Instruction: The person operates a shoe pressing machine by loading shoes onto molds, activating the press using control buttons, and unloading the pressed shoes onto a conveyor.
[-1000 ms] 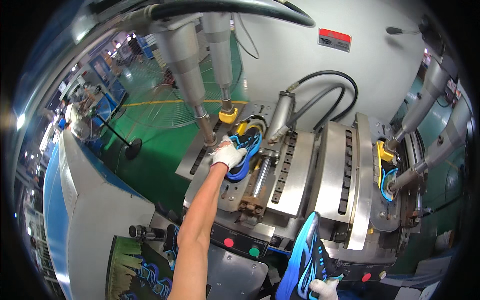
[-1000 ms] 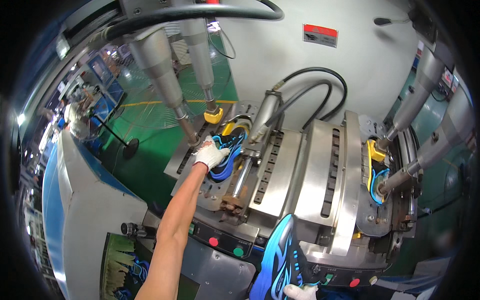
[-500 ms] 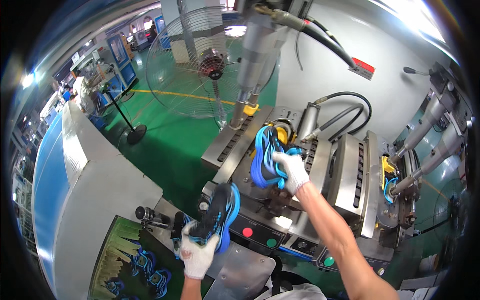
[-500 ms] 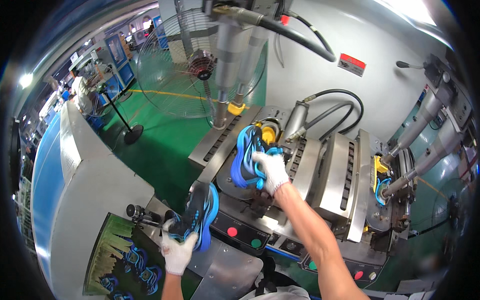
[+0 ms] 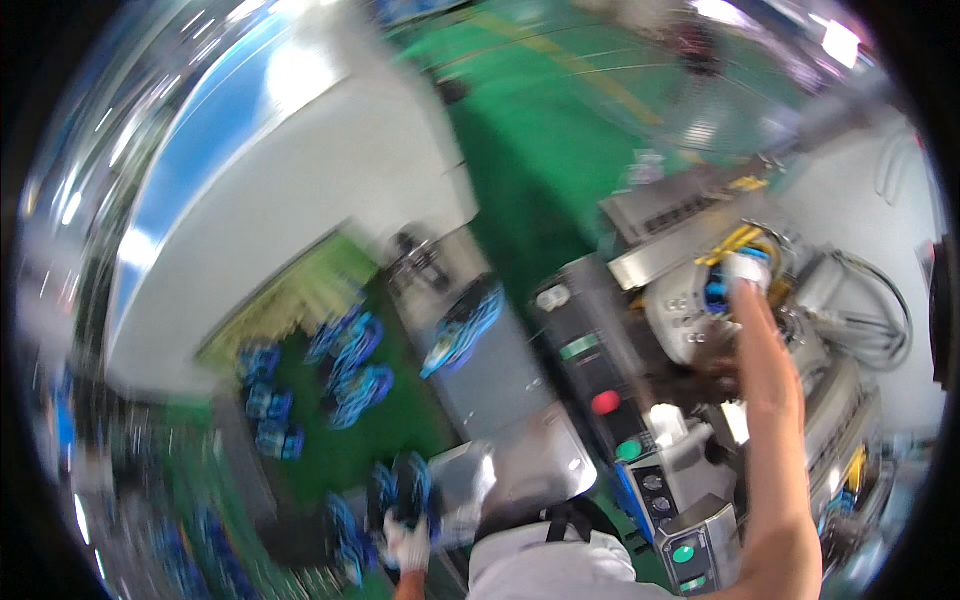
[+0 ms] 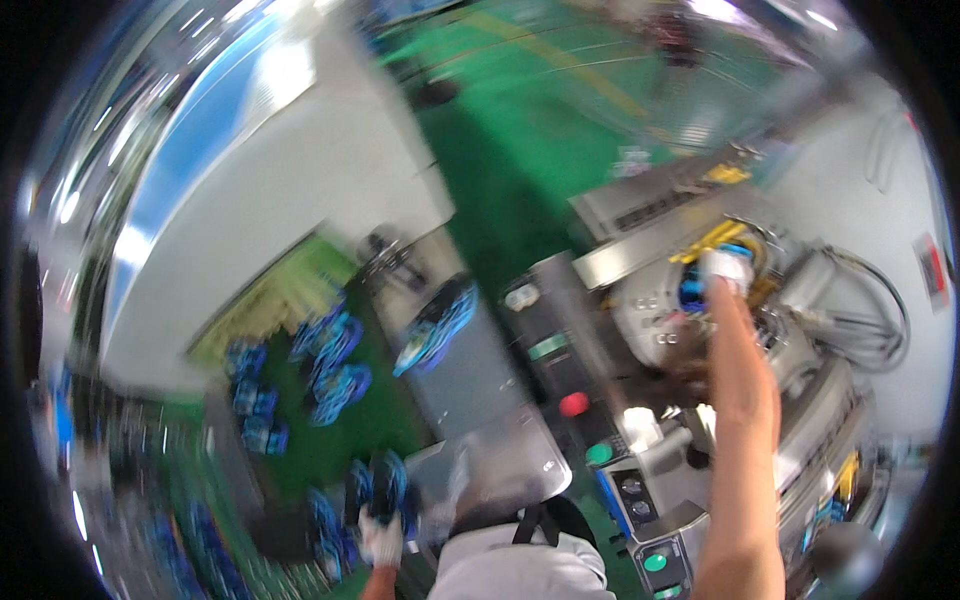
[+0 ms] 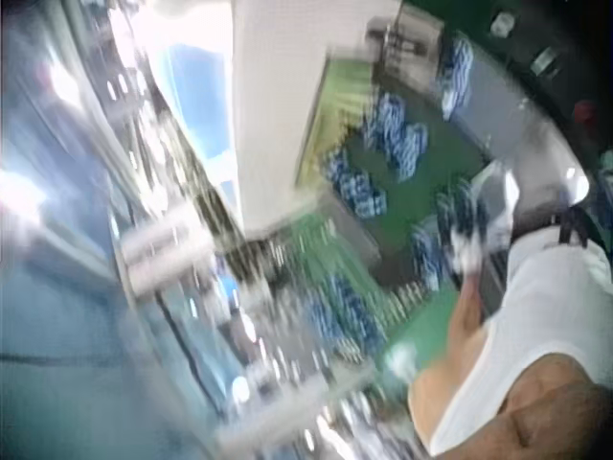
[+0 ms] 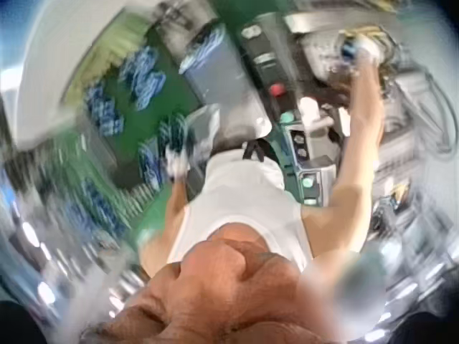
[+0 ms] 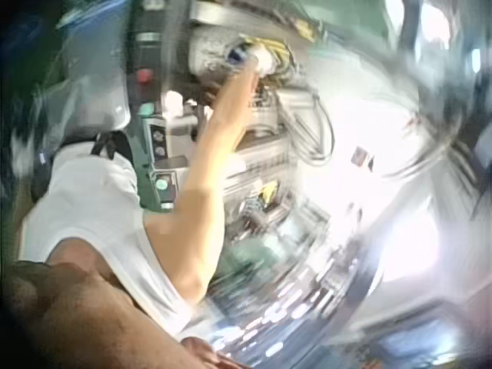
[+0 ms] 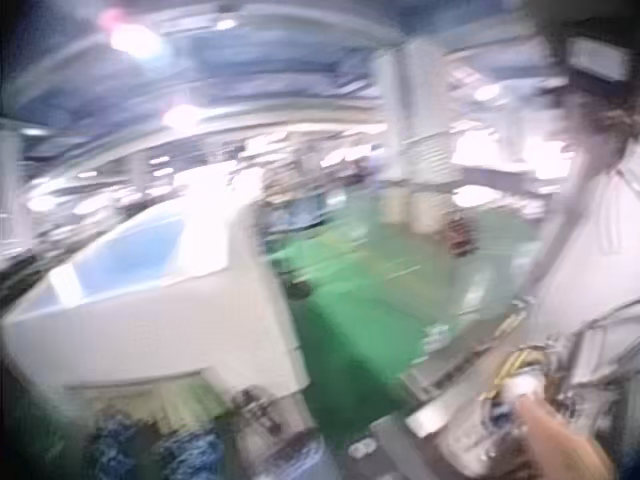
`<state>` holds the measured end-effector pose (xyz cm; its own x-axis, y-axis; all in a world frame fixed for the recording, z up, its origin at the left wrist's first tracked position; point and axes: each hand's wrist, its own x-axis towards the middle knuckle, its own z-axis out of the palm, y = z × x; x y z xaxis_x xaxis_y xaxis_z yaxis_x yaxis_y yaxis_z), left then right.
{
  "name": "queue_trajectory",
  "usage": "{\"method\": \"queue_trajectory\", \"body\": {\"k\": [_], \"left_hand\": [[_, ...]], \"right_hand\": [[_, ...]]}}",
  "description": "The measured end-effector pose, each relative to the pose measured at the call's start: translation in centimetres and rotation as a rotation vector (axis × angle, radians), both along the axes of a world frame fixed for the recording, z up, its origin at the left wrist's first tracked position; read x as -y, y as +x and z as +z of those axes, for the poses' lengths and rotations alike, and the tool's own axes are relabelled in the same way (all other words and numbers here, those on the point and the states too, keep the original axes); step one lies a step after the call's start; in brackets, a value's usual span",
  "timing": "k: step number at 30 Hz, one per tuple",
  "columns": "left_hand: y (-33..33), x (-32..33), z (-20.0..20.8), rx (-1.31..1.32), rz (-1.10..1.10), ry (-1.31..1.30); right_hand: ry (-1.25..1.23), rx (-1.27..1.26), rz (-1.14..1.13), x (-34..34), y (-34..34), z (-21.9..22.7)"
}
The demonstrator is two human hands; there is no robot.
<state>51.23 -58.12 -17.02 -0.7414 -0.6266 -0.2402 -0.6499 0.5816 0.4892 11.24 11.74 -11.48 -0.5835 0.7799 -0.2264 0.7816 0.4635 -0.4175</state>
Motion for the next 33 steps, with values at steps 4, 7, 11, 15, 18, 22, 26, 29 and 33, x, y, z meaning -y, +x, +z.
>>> {"method": "queue_trajectory", "body": {"k": [4, 7, 11, 15, 18, 22, 26, 29, 33], "left_hand": [[-4.1, -2.9, -4.8, -0.05, -0.095, 0.014], [-7.0, -5.2, -6.4, -0.029, -0.176, 0.144], [-4.8, -4.3, -5.0, -0.051, -0.074, 0.227], [-4.9, -6.4, -6.9, -0.138, -0.037, 0.507], [-4.2, -9.3, -6.9, -0.107, -0.366, 0.194], [-7.3, -5.5, -1.0, -0.245, -0.527, 0.425], [-15.2, 5.3, 1.1, -0.451, -0.293, 0.357], [-21.6, 15.1, -1.6, -0.382, -0.164, -0.238], [-27.0, 25.2, -3.9, -0.147, -0.348, -0.26]], "right_hand": [[-0.71, -0.423, -0.458, -11.5, 4.9, 2.2], [-0.647, -0.526, -0.142, -16.2, 11.0, 4.4], [0.214, -0.508, 0.308, 8.0, 15.2, 7.8], [0.353, -0.166, 0.433, 18.1, 25.2, 3.5], [0.914, 0.927, 0.626, 20.7, 28.5, -1.8], [0.814, 0.821, 0.543, 17.1, 31.3, -2.4], [0.525, 0.165, 0.514, 12.7, 32.9, -3.2], [0.521, 0.386, 0.503, 12.8, 38.4, -3.2], [0.275, 0.609, 0.404, 21.8, 40.6, 0.5]]}}
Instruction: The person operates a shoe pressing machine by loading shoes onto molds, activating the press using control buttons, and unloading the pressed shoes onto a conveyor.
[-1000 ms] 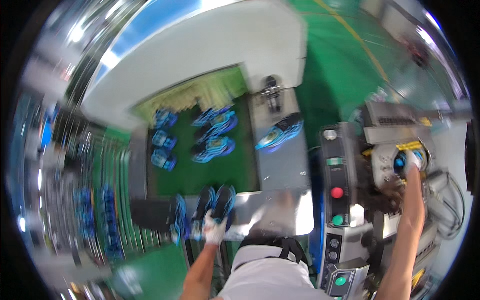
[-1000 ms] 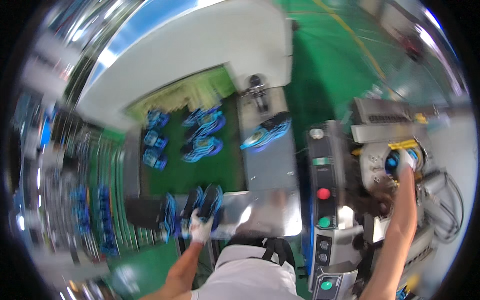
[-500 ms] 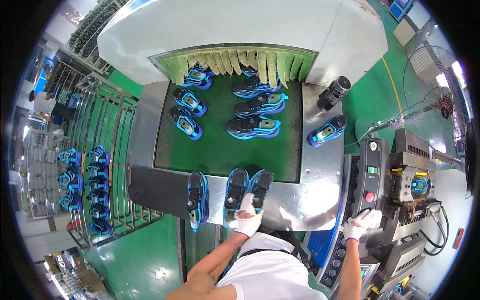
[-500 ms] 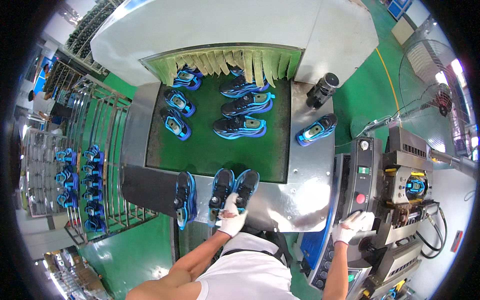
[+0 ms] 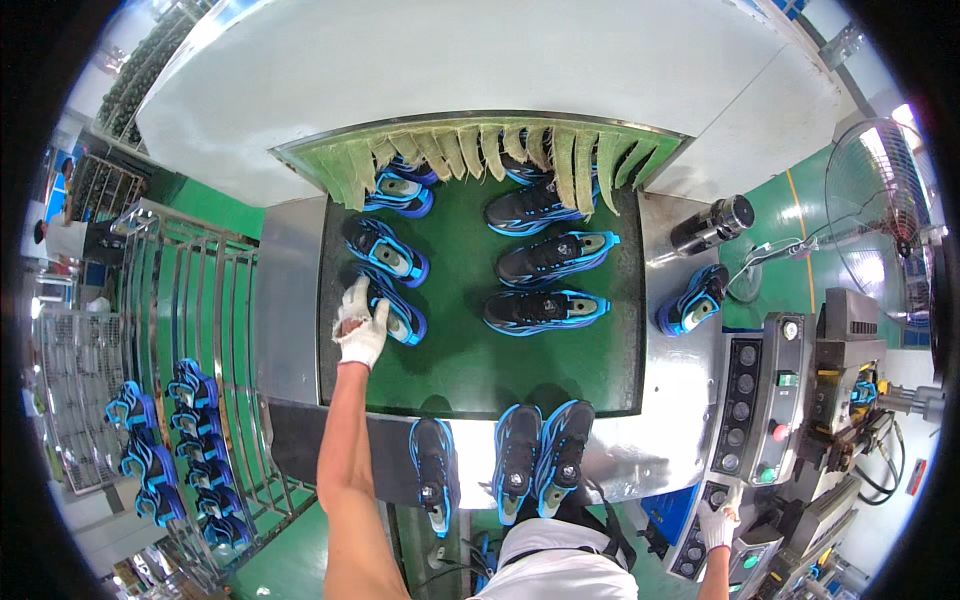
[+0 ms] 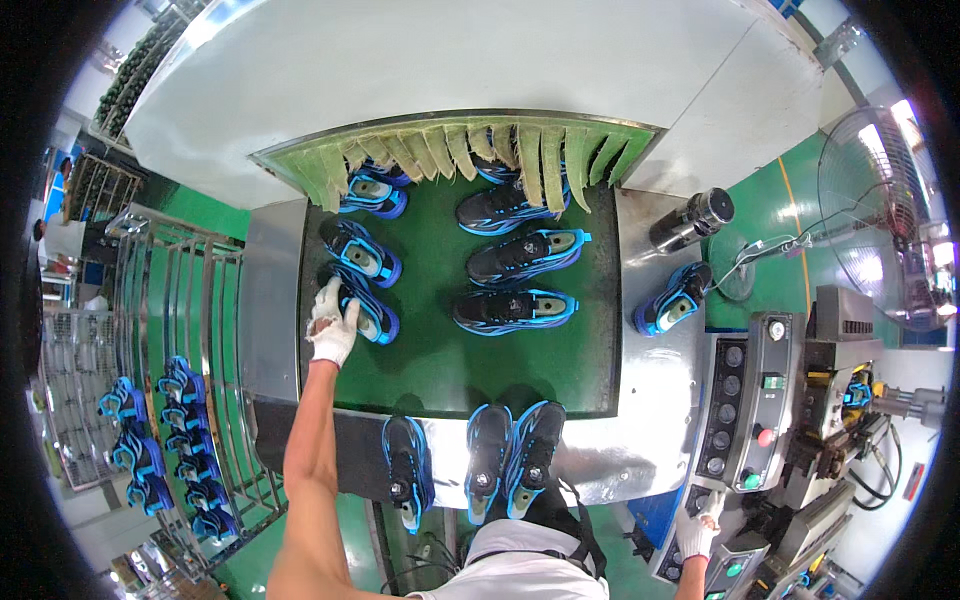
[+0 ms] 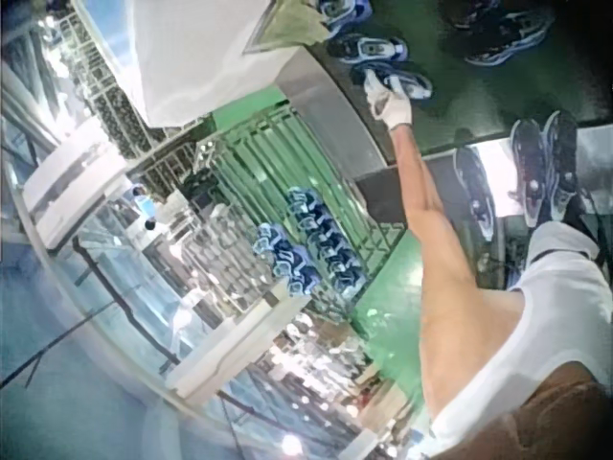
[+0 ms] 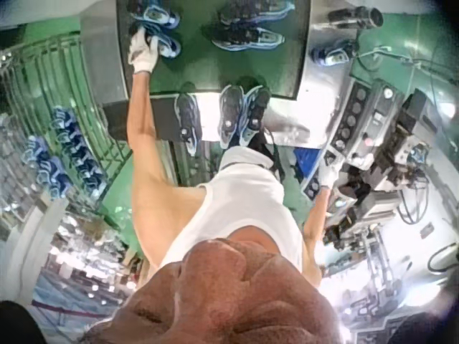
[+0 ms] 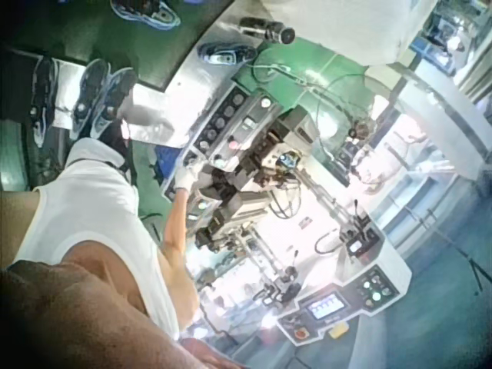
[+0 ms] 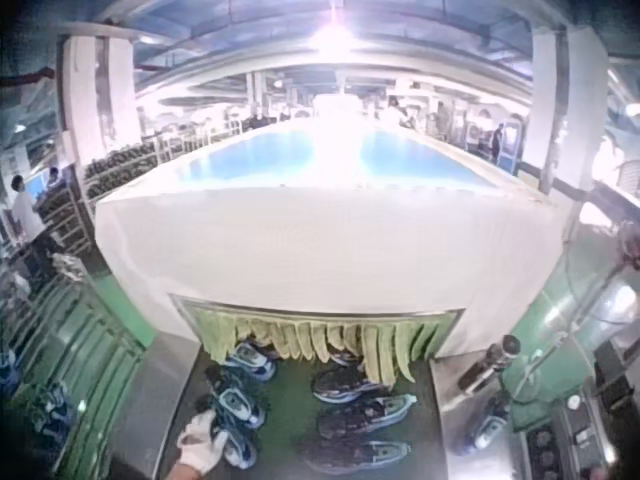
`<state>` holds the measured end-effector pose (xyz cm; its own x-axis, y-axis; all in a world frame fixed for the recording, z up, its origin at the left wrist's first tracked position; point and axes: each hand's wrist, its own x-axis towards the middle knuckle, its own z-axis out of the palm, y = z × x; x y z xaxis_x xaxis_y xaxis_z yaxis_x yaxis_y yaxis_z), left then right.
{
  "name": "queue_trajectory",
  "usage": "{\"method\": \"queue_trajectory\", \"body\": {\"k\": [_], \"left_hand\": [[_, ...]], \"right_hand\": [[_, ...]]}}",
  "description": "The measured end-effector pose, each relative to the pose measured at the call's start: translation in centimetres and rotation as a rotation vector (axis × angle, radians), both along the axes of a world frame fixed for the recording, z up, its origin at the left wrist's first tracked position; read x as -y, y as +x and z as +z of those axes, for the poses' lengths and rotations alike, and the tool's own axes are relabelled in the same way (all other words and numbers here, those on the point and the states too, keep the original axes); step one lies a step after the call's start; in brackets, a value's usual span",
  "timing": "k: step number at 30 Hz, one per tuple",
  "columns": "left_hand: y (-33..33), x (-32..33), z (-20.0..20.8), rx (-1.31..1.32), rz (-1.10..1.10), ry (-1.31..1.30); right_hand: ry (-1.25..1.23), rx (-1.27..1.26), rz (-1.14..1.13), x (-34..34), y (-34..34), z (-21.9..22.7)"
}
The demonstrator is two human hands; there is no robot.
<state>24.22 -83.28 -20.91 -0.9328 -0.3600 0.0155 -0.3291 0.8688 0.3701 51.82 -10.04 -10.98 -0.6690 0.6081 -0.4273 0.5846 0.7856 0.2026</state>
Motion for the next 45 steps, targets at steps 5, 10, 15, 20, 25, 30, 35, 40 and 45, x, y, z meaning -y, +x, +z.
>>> {"method": "queue_trajectory", "body": {"k": [5, 10, 15, 20, 25, 30, 35, 40, 45], "left_hand": [[-2.8, 0.6, -1.0, -0.014, -0.17, -0.026], [0.5, -9.1, 4.0, -0.303, -0.412, 0.226], [1.1, -25.9, 10.2, -0.106, -0.914, 0.363], [1.7, -40.9, 15.4, -0.037, -1.534, 0.676], [1.3, -51.0, 23.9, 0.204, -1.881, 1.051], [5.3, -62.1, 25.7, 0.056, -1.844, 1.104], [9.7, -73.8, 21.8, 0.501, -1.836, 1.057], [14.1, -87.9, 16.8, 0.253, -1.767, 0.582], [13.1, -95.5, 9.8, -0.062, -1.675, 0.324]], "right_hand": [[-0.262, -0.114, -0.061, 3.2, 2.4, -1.0], [-0.725, -0.383, -0.233, 14.4, -4.3, 2.8], [-0.734, -0.397, 0.125, 26.2, -11.9, 7.4], [-0.629, -0.886, 0.067, 21.7, -12.2, -1.4], [-0.811, -0.774, -0.798, 14.9, -7.7, 8.1], [-1.008, -1.581, -1.099, 14.8, 2.3, 7.2], [-0.95, -1.891, -1.463, 16.2, 5.7, 10.0], [-0.466, -2.017, -1.516, 17.9, 6.8, 8.8], [-0.242, -1.9, -1.558, 20.8, 6.5, 10.7]]}}
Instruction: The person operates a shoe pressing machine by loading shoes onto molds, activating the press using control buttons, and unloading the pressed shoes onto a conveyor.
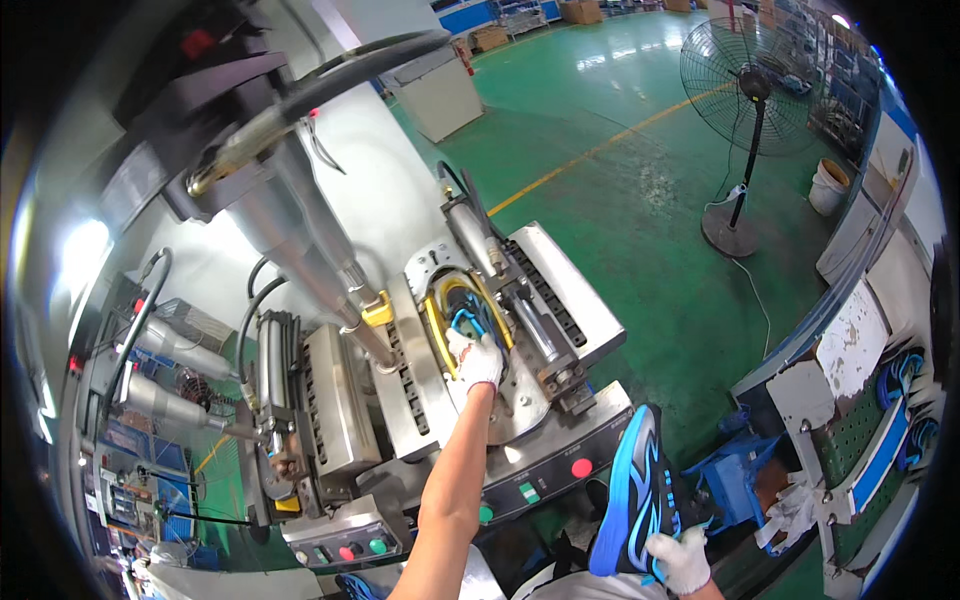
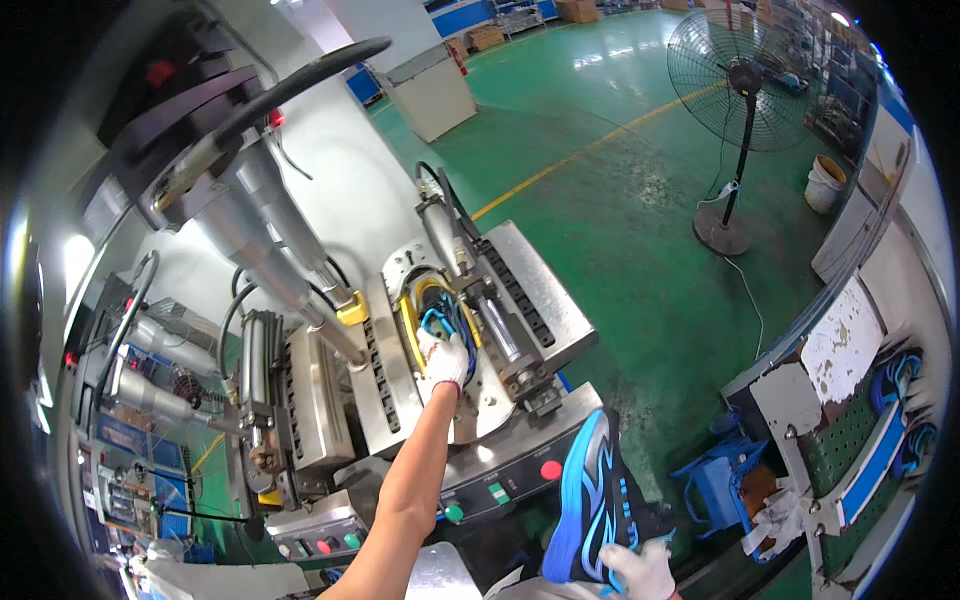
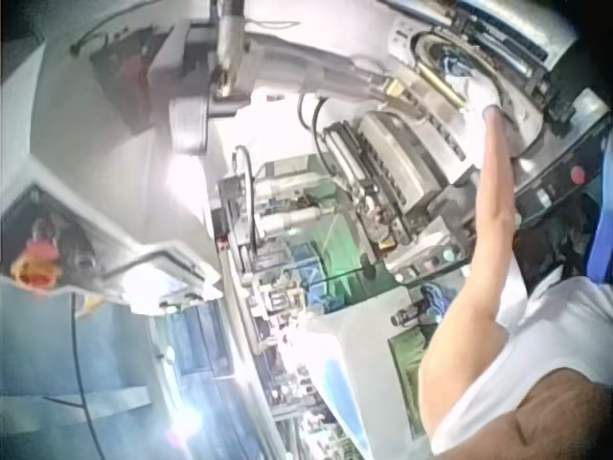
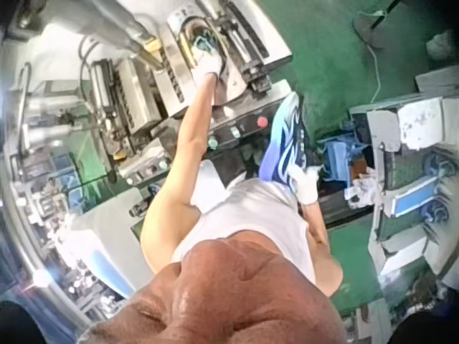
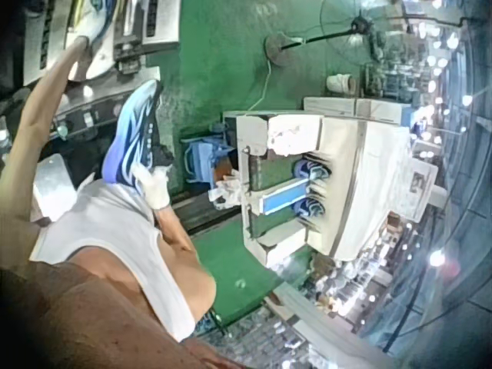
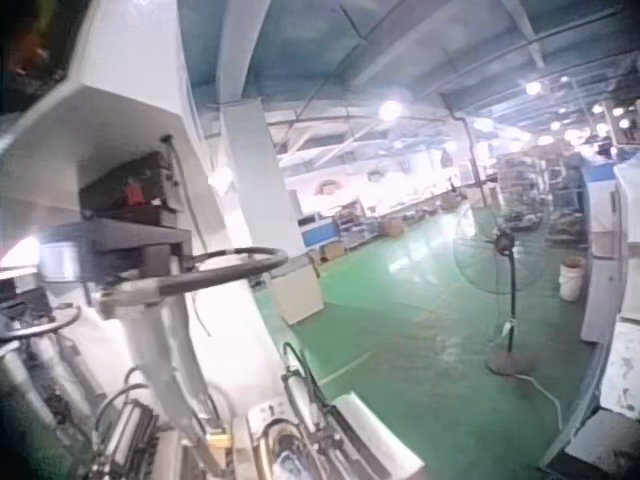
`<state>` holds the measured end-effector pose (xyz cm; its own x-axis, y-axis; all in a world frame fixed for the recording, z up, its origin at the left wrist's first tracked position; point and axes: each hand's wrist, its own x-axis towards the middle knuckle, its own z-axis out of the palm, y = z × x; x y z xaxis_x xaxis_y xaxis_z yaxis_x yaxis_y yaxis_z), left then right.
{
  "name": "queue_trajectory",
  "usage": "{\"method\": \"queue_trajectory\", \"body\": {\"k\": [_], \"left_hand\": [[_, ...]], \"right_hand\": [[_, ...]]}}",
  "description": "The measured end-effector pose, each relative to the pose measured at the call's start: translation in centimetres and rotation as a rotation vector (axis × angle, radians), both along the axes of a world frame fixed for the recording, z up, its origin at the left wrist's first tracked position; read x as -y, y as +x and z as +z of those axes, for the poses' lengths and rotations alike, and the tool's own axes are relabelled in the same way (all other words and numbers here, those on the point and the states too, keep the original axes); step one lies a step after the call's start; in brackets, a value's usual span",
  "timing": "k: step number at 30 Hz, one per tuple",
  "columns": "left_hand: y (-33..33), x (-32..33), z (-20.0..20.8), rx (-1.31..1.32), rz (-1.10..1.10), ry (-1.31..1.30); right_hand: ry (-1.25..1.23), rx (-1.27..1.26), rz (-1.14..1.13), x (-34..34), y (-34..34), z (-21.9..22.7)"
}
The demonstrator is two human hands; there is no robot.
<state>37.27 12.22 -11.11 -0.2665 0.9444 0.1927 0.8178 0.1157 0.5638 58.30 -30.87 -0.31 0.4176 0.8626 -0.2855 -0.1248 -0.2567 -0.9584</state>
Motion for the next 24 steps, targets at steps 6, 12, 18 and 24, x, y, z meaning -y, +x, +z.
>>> {"method": "queue_trajectory", "body": {"k": [6, 12, 18, 24], "left_hand": [[-2.1, -0.4, 3.4, 0.18, -0.028, -0.051], [-4.8, 11.0, 9.6, 0.592, -0.17, -0.113], [-13.4, 32.5, 11.8, 0.931, -0.158, -0.162], [-15.2, 52.6, 5.5, 0.456, 0.192, -0.422]], "right_hand": [[-0.355, -0.276, 0.071, 0.7, 2.0, -2.7], [0.095, 0.028, -0.079, -6.5, 0.5, 1.3], [0.236, -0.226, 0.453, -26.5, -3.0, 2.1], [0.046, 1.192, 0.511, -47.9, -6.6, -11.3]]}}
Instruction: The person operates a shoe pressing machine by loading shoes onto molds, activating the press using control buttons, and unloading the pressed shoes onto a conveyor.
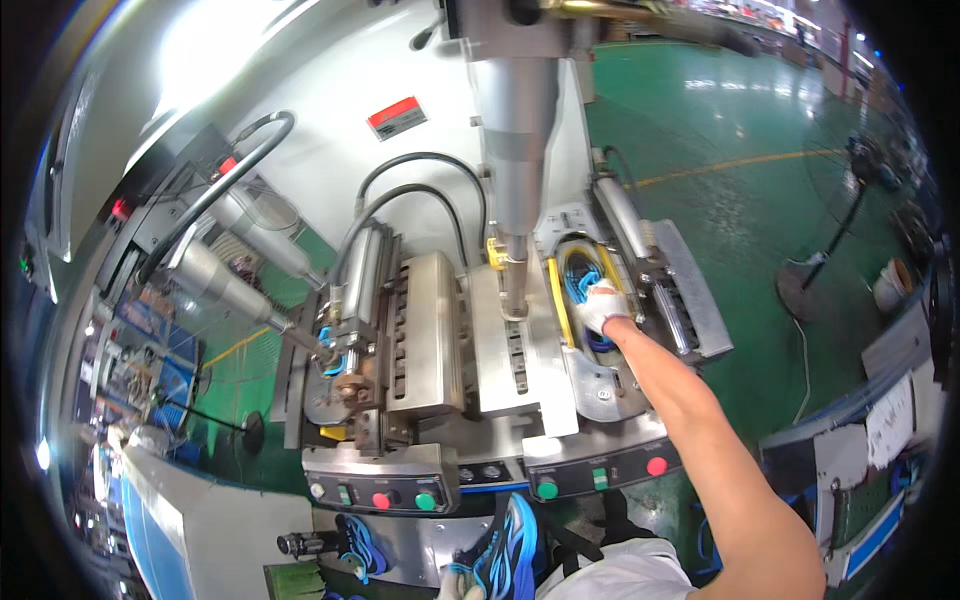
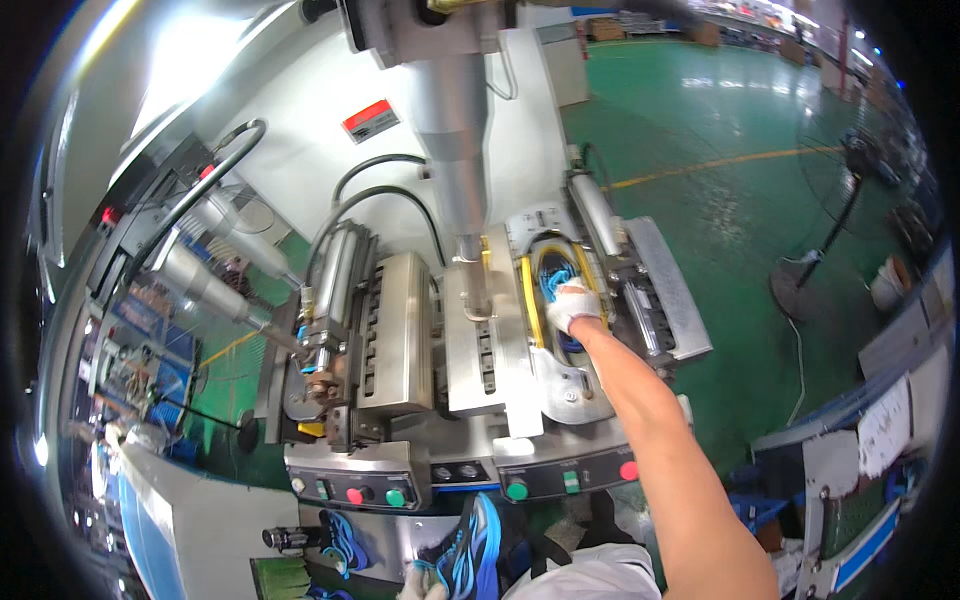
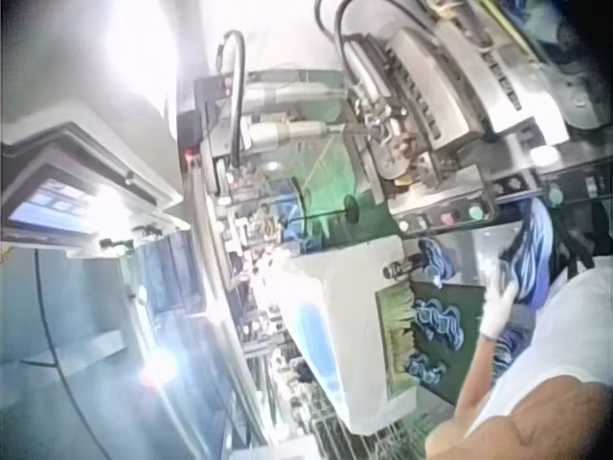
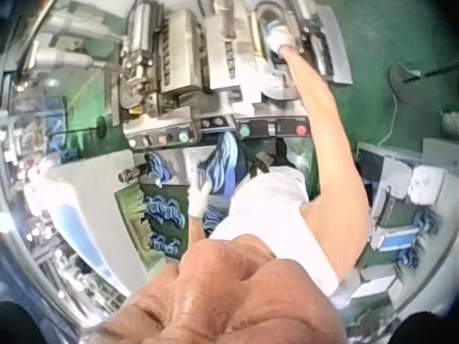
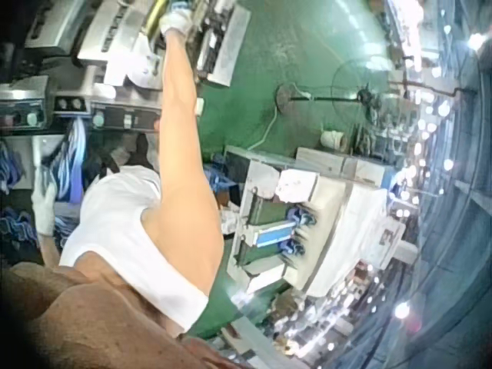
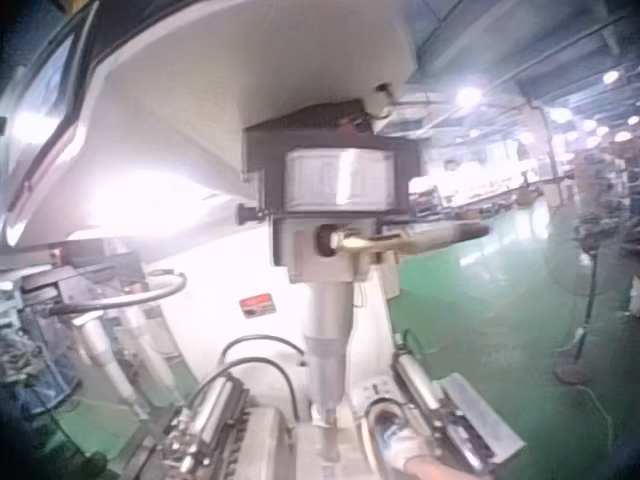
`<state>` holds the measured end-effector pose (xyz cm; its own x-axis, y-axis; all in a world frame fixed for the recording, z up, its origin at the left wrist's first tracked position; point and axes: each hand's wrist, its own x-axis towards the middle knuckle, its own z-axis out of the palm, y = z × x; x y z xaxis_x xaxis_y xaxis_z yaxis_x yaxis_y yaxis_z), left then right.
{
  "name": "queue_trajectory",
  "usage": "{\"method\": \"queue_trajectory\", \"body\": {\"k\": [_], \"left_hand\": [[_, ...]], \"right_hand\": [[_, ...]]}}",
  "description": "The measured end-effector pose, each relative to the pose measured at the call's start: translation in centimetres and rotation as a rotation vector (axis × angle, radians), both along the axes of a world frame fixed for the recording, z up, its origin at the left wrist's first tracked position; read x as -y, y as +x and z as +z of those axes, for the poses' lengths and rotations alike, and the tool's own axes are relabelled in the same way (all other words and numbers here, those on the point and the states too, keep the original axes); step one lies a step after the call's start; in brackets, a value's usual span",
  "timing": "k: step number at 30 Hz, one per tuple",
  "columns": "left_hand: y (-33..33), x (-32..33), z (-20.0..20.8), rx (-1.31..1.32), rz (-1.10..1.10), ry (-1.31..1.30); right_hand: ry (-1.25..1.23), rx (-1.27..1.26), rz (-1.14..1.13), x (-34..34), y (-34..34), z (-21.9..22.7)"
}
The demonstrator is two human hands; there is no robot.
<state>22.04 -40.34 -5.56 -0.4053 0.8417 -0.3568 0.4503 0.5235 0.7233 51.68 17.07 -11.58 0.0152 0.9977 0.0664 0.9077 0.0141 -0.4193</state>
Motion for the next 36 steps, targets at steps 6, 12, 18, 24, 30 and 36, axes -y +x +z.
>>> {"method": "queue_trajectory", "body": {"k": [6, 12, 18, 24, 30, 36], "left_hand": [[8.3, 16.2, -8.6, -0.23, 0.644, -0.139], [12.2, 17.7, -22.9, -0.376, 1.026, -0.371], [18.1, 12.4, -19.8, -0.266, 1.038, -0.317], [20.2, 10.5, -14.0, 0.051, 0.922, 0.029], [22.8, 15.7, -10.8, 0.017, 1.348, 0.29], [19.5, 11.7, -17.2, 0.158, 1.215, 0.003]], "right_hand": [[0.005, 0.026, 0.067, 0.8, -2.5, 0.7], [-0.284, -0.283, 0.193, 2.1, 0.7, 4.2], [0.276, -0.267, 0.62, 24.5, 1.5, 7.3], [0.335, 0.427, 0.94, 23.6, 6.0, -8.5], [-0.565, 0.253, 1.075, 39.6, -2.1, 1.1], [-0.451, 0.048, 0.857, 55.5, -7.5, -15.1]]}}
